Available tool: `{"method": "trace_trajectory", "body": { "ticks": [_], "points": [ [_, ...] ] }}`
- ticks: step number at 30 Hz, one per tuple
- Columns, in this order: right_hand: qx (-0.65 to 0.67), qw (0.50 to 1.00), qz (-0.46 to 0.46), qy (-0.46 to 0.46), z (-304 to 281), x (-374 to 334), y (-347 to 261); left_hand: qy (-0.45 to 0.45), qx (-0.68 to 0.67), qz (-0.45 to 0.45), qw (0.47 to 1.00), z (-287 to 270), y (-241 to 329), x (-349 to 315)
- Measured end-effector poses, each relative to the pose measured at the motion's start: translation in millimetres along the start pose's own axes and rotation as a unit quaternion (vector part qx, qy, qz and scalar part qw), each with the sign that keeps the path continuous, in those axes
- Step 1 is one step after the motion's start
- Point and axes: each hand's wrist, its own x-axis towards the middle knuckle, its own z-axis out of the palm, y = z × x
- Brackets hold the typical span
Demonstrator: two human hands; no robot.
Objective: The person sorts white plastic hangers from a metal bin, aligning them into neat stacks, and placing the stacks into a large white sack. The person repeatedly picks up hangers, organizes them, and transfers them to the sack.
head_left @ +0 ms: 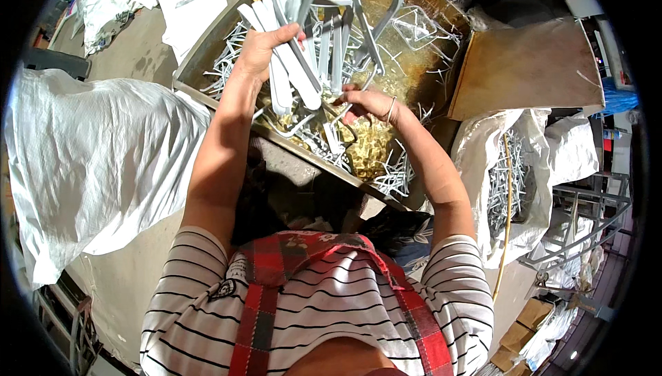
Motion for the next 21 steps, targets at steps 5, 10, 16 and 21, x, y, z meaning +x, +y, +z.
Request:
{"method": "trace_trajectory", "body": {
  "ticks": [5, 10, 16, 21],
  "points": [
    [-0.433, 0.898, -0.066, 0.053, -5.6, 0.9, 11.4, 0.096, -0.089, -0.019, 0.991, -7.5, 1.5, 8.6],
    [-0.673, 0.72, -0.021, 0.17, 12.3, -34.6, 3.1, 0.193, -0.234, 0.04, 0.952, -32.3, 6.9, 22.1],
    [-0.331, 0.844, -0.303, 0.294, 38.8, -23.2, -39.2, 0.16, -0.252, 0.012, 0.954, -30.4, -12.0, 27.8],
    [-0.164, 0.981, -0.104, 0.021, 54.1, 6.5, -55.2, 0.13, -0.244, -0.019, 0.961, -14.8, -9.6, 18.8]
  ]
}}
